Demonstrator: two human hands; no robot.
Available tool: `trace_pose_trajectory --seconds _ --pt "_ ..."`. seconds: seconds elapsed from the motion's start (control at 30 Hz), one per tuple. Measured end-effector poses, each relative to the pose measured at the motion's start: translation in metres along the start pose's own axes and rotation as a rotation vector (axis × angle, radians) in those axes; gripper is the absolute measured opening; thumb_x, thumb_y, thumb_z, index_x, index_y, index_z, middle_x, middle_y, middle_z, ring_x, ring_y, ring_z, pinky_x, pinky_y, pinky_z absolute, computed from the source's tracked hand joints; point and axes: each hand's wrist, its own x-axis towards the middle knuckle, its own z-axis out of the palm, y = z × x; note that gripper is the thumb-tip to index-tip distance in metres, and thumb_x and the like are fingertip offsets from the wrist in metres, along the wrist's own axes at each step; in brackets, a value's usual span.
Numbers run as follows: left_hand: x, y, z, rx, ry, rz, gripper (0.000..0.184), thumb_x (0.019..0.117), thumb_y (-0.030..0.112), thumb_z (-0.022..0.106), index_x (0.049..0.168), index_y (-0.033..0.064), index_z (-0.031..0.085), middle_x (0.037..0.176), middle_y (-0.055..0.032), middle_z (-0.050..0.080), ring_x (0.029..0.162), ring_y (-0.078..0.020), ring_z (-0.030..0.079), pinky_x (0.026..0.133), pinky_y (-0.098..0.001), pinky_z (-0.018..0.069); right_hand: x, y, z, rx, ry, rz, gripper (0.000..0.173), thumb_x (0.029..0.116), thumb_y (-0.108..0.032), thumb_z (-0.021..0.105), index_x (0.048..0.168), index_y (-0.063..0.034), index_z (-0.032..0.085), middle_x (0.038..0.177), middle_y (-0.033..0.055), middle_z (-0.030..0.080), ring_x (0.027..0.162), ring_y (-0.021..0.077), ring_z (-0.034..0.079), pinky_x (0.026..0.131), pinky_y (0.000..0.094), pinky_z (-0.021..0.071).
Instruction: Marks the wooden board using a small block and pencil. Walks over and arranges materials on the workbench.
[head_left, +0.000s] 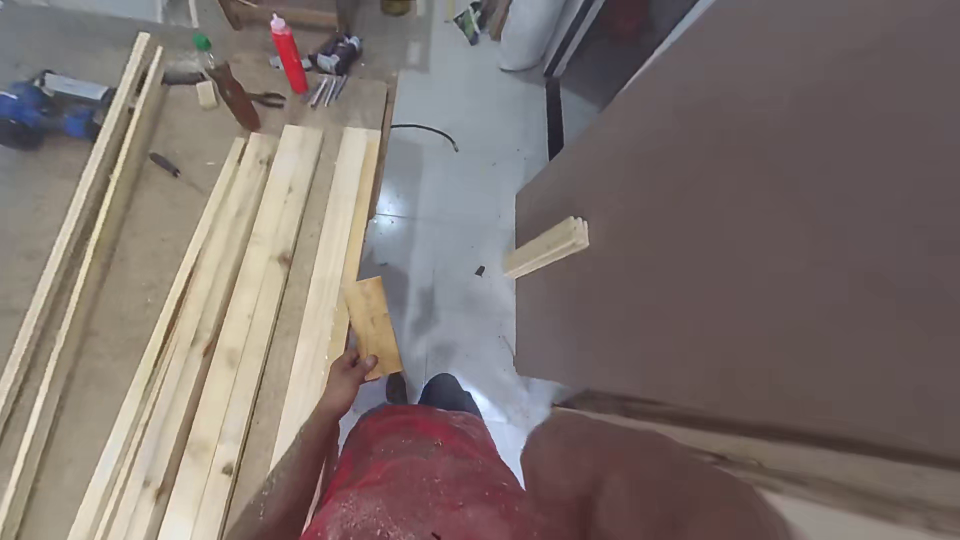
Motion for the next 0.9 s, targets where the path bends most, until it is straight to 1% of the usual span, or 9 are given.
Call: trace_pose_trajectory --seconds 0.07,0.17,0.23,0.3,0.4,0.53,0.67,0.8,0.9 --pt "0.053 0.033 0.010 -0.023 -0.019 -0.001 0.036 0.0997 0.022 0.067 0.124 -0.0035 0.062 0.111 -0.0174 0.073 0.100 -0.0295 0.074 0.086 -0.0490 0.0644 -0.003 0.056 -0.046 -0.032 0.155 0.135 0.038 0.1004 -0.047 0.060 0.088 -0.0117 0.058 0.068 -0.0014 0.053 0.059 0.0082 0.053 0.055 0.0255 0.0478" --pt "0.137 0.069 0.027 -0.165 0.017 -0.016 0.034 0.1006 0.019 0.064 0.125 -0.0034 0.060 0.113 -0.0182 0.072 0.099 -0.0303 0.073 0.085 -0.0494 0.0639 -0.020 0.148 -0.121 -0.198 0.419 0.576 0.033 0.1027 -0.046 0.059 0.115 -0.0160 0.064 0.070 -0.0067 0.055 0.056 0.0030 0.050 0.050 0.0207 0.0448" --pt "0.193 0.086 0.039 -0.255 0.076 -0.030 0.033 0.1026 0.017 0.061 0.128 -0.0041 0.058 0.114 -0.0195 0.072 0.097 -0.0309 0.074 0.082 -0.0485 0.0643 -0.031 0.198 -0.178 -0.290 0.535 0.924 0.038 0.1033 -0.045 0.053 0.116 -0.0113 0.062 0.066 -0.0041 0.052 0.050 0.0079 0.045 0.044 0.0258 0.0405" --pt "0.245 0.102 0.050 -0.308 0.140 -0.065 0.032 0.1037 0.017 0.060 0.129 -0.0037 0.057 0.114 -0.0199 0.071 0.095 -0.0309 0.074 0.080 -0.0472 0.0643 -0.037 0.237 -0.234 -0.392 0.583 1.116 0.040 0.1050 -0.044 0.045 0.111 -0.0082 0.063 0.063 -0.0014 0.050 0.047 0.0122 0.044 0.043 0.0306 0.0400" --pt "0.318 0.142 0.072 -0.363 0.193 -0.117 0.033 0.1039 0.019 0.061 0.128 -0.0028 0.057 0.114 -0.0203 0.071 0.094 -0.0305 0.074 0.080 -0.0463 0.0639 -0.005 0.271 -0.326 -0.627 0.476 1.164 0.043 0.1067 -0.042 0.040 0.104 -0.0090 0.066 0.063 -0.0007 0.053 0.051 0.0147 0.050 0.048 0.0367 0.0453" --pt "0.410 0.216 0.098 -0.428 0.222 -0.119 0.036 0.1048 0.019 0.059 0.135 -0.0008 0.054 0.117 -0.0197 0.071 0.097 -0.0300 0.073 0.082 -0.0456 0.0632 0.113 0.295 -0.432 -0.934 0.188 1.043 0.042 0.1072 -0.036 0.039 0.114 -0.0077 0.069 0.070 0.0040 0.059 0.059 0.0196 0.057 0.054 0.0460 0.0502" --pt "0.506 0.290 0.109 -0.494 0.244 -0.030 0.035 0.1055 0.014 0.056 0.136 -0.0033 0.050 0.113 -0.0208 0.071 0.093 -0.0296 0.074 0.081 -0.0444 0.0640 0.240 0.332 -0.526 -1.090 -0.098 0.951 0.039 0.1082 -0.028 0.041 0.128 -0.0058 0.066 0.107 0.0158 0.071 0.091 0.0321 0.071 0.078 0.0574 0.0570" --pt "0.621 0.359 0.094 -0.593 0.286 0.094 0.041 0.1037 0.007 0.053 0.142 -0.0031 0.043 0.118 -0.0237 0.067 0.095 -0.0321 0.073 0.082 -0.0464 0.0634 0.324 0.407 -0.612 -1.120 -0.184 0.834 0.039 0.1074 -0.029 0.042 0.125 -0.0046 0.067 0.107 0.0155 0.071 0.090 0.0311 0.071 0.077 0.0549 0.0572" --pt "0.719 0.425 0.062 -0.629 0.436 0.184 0.039 0.1059 0.006 0.049 0.142 -0.0040 0.042 0.116 -0.0241 0.067 0.091 -0.0314 0.073 0.080 -0.0446 0.0643 0.361 0.466 -0.658 -1.143 -0.228 1.007 0.035 0.1085 -0.025 0.045 0.128 -0.0051 0.066 0.111 0.0184 0.071 0.098 0.0360 0.070 0.084 0.0603 0.0556"
